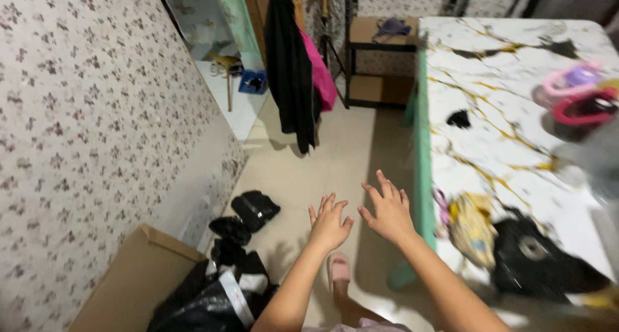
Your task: The person repeatedly opens and closes multiple drawers in teal and pink plastic storage units. They pull each drawer open to reveal folded clothes and then push it closed, repeating this cycle across several drawers in the room.
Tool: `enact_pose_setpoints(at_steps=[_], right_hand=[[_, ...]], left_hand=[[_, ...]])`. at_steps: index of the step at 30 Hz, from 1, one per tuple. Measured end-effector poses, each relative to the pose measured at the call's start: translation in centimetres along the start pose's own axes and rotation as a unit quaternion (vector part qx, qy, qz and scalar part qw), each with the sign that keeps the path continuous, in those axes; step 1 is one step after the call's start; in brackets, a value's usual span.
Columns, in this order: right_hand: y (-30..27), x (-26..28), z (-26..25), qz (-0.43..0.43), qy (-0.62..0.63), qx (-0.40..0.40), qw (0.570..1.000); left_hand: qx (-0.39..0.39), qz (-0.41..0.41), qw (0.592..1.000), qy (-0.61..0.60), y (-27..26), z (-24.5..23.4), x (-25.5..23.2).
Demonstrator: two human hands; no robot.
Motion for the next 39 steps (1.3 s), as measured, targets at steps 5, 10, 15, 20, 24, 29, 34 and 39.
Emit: enact_pose_setpoints(at_steps=[5,10,15,20,24,29,34,39], right_hand=[[14.3,2.2,-1.7,-0.028,0.007,0.012,1.0],[26.5,5.1,-5.1,-0.087,0.009,-0.04,0.995],[33.8,4.0,-4.6,-0.092,0.027,-0.012,0.995],[42.2,-1.9,-3.7,-0.004,0.016,0.01,1.0],[50.3,-4.9,-4.4,0.016,0.014,-0.02,1.0],[60.6,-6.9,-8.1,0.014,0.032,-0.075,0.997],[68.5,-8.3,-10.5,0.013,0.061,-0.092,0.994],[77.8,-8.2,-13.4,-0.063,0.071,-0.096,0.991]], left_hand=[[-0.017,-0.015,1.0,0.016,10.0,-8.1,4.2],[-0.126,0.021,0.992,0.019,18.6,-17.3,6.6],[-0.088,0.017,0.996,-0.008,27.0,-18.9,8.3],[-0.053,0.053,0.997,0.027,37.9,-20.0,8.1],[-0.056,0.099,0.993,0.034,46.3,-23.4,8.2],[-0.095,0.148,0.982,0.068,56.4,-31.6,6.9],[-0.188,0.2,0.958,0.081,62.6,-39.7,4.4],[-0.329,0.213,0.913,0.117,65.5,-47.7,1.9]])
Point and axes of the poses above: each hand's wrist, its own y-axis towards the middle knuckle, its own z-axis out of the palm, x = y × z, the point moved 10 cm from there along y, towards the middle knuckle, and after that the axes turned 14 degrees about x, right-handed, at the moved point
